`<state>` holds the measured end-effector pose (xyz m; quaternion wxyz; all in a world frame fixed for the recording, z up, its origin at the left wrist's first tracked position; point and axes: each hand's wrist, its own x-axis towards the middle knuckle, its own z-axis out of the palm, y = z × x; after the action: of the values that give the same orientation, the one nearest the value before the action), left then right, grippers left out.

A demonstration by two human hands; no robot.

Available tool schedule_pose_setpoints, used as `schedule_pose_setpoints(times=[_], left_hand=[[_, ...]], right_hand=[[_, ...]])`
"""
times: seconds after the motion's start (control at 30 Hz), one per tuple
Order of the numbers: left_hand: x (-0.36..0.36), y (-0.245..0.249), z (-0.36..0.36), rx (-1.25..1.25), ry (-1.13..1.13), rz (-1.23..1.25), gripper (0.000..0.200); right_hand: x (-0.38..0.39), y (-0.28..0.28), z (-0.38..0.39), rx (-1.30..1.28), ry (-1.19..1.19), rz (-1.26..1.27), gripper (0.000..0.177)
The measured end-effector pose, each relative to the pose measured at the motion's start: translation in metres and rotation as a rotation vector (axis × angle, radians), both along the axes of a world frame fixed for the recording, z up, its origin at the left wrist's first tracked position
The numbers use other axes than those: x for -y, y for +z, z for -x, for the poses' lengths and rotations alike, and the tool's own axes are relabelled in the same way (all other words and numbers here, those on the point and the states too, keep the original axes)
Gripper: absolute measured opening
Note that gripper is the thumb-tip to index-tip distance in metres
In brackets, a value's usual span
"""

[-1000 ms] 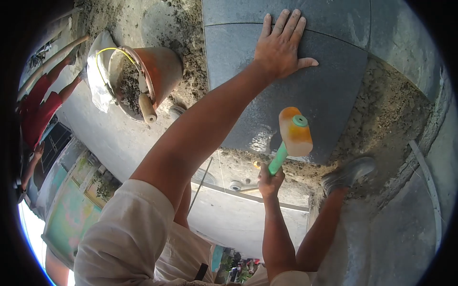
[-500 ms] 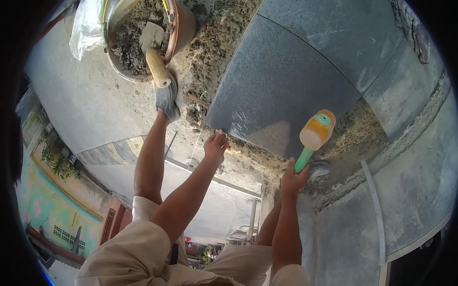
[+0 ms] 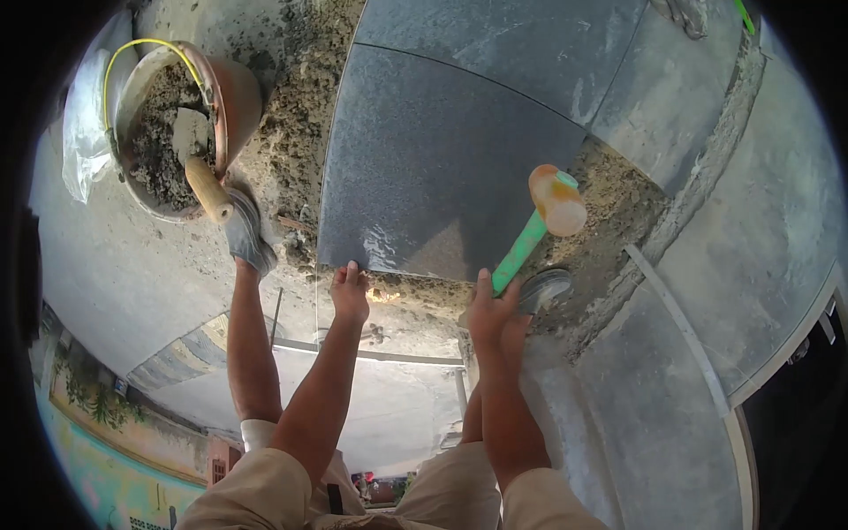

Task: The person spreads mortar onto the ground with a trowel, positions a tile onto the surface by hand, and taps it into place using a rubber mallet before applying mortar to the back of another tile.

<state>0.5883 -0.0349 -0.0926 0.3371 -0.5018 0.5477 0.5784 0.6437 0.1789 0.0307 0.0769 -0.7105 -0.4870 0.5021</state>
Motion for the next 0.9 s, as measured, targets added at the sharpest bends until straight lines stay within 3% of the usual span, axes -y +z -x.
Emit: schedule_pose_setpoints(times=[0.07, 0.17, 0.37, 0.5, 0.6, 0.73, 0.8, 0.83, 0.87, 0.9], left_hand=[[0.004, -0.003, 0.001, 0.005, 0.03, -0.031, 0.018], [0.005, -0.003, 0.002, 0.009, 0.008, -0.038, 0.018], [0.013, -0.008, 0.0, -0.014, -0.06, -0.085, 0.016], [0.005, -0.001, 0.007, 0.033, -0.072, -0.013, 0.017], [0.007, 0.0, 0.008, 0.017, -0.072, -0.055, 0.017], [0.003, 0.002, 0.012, 0.023, -0.106, 0.002, 0.019], [0.007, 0.005, 0.019, 0.083, -0.253, 0.113, 0.022], [0.007, 0.002, 0.023, 0.039, -0.436, 0.321, 0.03], [0.005, 0.001, 0.019, -0.23, -0.917, 0.714, 0.037], [-0.021, 0.021, 0.036, -0.505, -1.126, 0.714, 0.041]], right_hand=[[0.001, -0.015, -0.006, -0.237, -0.116, -0.078, 0.02], [-0.001, -0.021, 0.007, -0.342, -0.268, -0.03, 0.017], [-0.007, -0.051, 0.028, -0.382, -0.373, 0.268, 0.015], [-0.002, -0.053, 0.038, -0.375, -0.301, -0.014, 0.019], [-0.015, -0.063, 0.034, -0.262, -0.256, 0.148, 0.019], [-0.017, -0.063, 0.035, -0.306, -0.279, 0.155, 0.02], [-0.016, -0.056, 0.034, -0.283, -0.273, 0.129, 0.019], [-0.015, -0.052, 0.034, -0.254, -0.262, 0.109, 0.019], [-0.014, -0.048, 0.033, -0.245, -0.27, 0.081, 0.018], [-0.014, -0.043, 0.032, -0.244, -0.273, 0.063, 0.017]])
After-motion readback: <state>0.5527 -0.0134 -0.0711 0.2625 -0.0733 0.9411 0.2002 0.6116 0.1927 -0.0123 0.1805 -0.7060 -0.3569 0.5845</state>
